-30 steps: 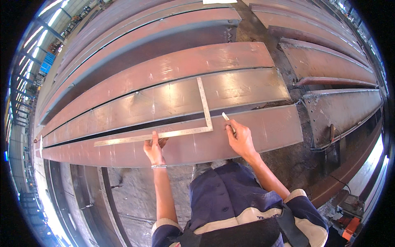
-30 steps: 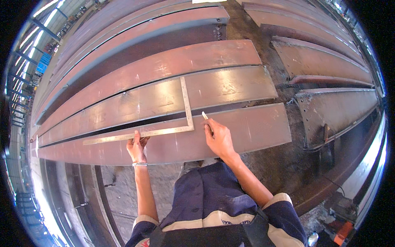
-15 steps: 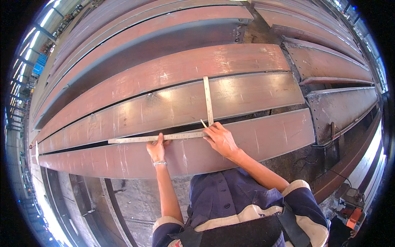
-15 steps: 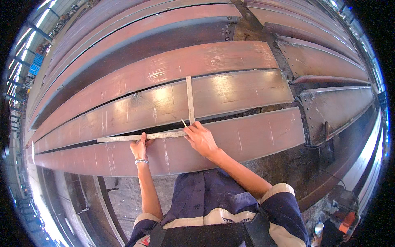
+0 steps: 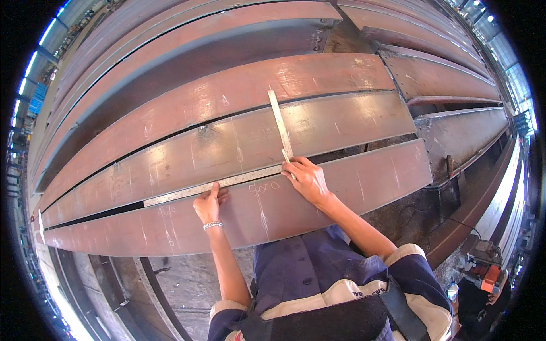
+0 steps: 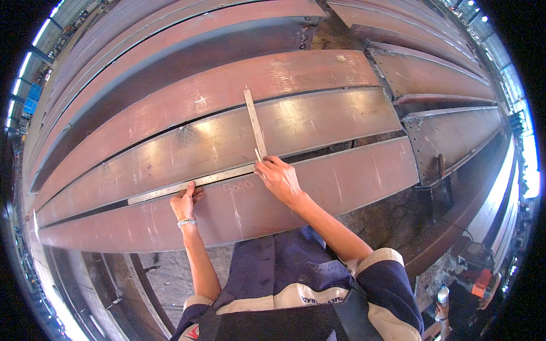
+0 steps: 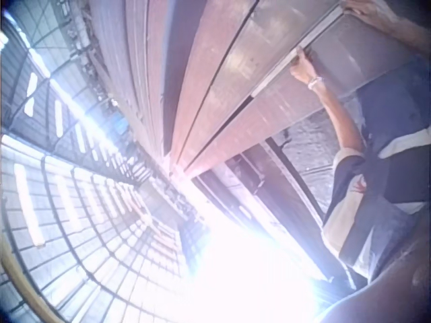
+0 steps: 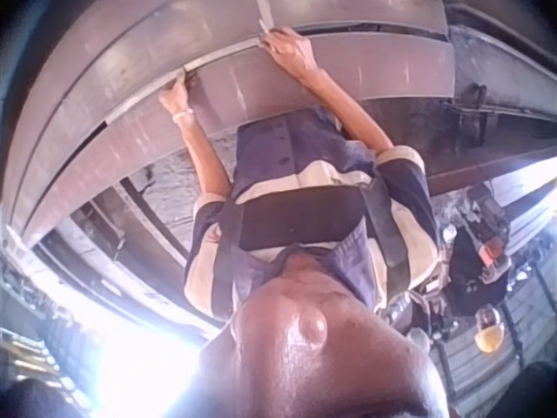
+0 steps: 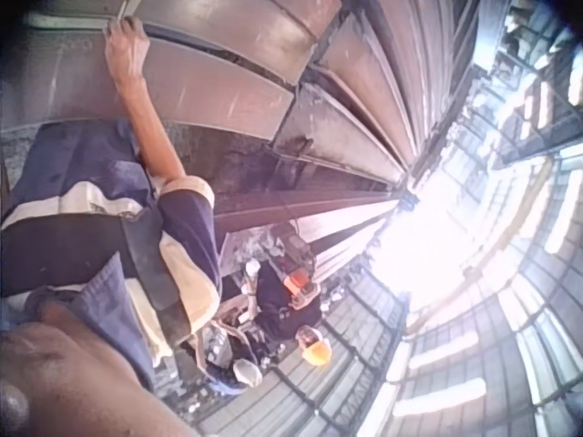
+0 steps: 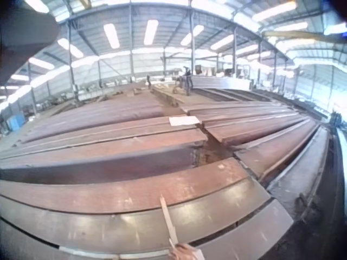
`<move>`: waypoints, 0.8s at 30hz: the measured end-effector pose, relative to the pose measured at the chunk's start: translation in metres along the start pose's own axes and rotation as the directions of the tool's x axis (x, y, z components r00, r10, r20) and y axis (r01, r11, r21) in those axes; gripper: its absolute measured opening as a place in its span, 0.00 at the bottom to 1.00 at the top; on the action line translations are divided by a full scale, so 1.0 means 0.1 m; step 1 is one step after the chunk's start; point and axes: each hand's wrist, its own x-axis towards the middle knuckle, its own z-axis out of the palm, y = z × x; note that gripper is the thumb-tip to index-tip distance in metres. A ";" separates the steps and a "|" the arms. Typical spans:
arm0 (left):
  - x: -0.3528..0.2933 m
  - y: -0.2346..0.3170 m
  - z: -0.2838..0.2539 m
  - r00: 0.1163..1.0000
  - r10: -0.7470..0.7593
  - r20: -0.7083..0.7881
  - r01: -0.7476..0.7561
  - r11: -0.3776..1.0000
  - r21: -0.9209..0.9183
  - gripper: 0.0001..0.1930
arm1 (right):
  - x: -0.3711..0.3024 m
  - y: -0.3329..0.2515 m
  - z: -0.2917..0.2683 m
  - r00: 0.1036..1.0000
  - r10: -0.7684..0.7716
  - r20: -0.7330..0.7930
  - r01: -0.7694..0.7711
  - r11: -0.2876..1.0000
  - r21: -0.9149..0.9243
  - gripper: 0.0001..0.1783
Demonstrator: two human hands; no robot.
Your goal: The person uses a try square and a white marker to measure and mark lines on stacked metal sheets. They repeatedly position the square, draw lines, and write numbers on the sheets. The person then walks to a water cooler and dispenses water into a cup.
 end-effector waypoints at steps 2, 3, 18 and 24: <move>0.03 0.00 0.01 1.000 -0.010 -0.004 0.010 1.000 -0.018 0.18 | 0.01 0.00 0.02 1.000 0.000 -0.012 0.000 1.000 0.000 0.08; 0.04 0.00 0.01 1.000 -0.004 -0.022 0.005 1.000 0.015 0.18 | 0.01 -0.01 0.02 1.000 0.007 -0.001 -0.007 1.000 -0.003 0.08; 0.13 0.02 0.02 0.999 -0.042 -0.033 0.042 0.999 -0.009 0.18 | 0.00 -0.01 0.04 1.000 0.013 -0.002 -0.013 1.000 -0.020 0.09; 0.09 0.12 -0.04 0.995 -0.097 0.005 0.097 0.995 -0.022 0.22 | -0.01 0.00 0.04 1.000 -0.019 0.014 0.020 1.000 -0.019 0.10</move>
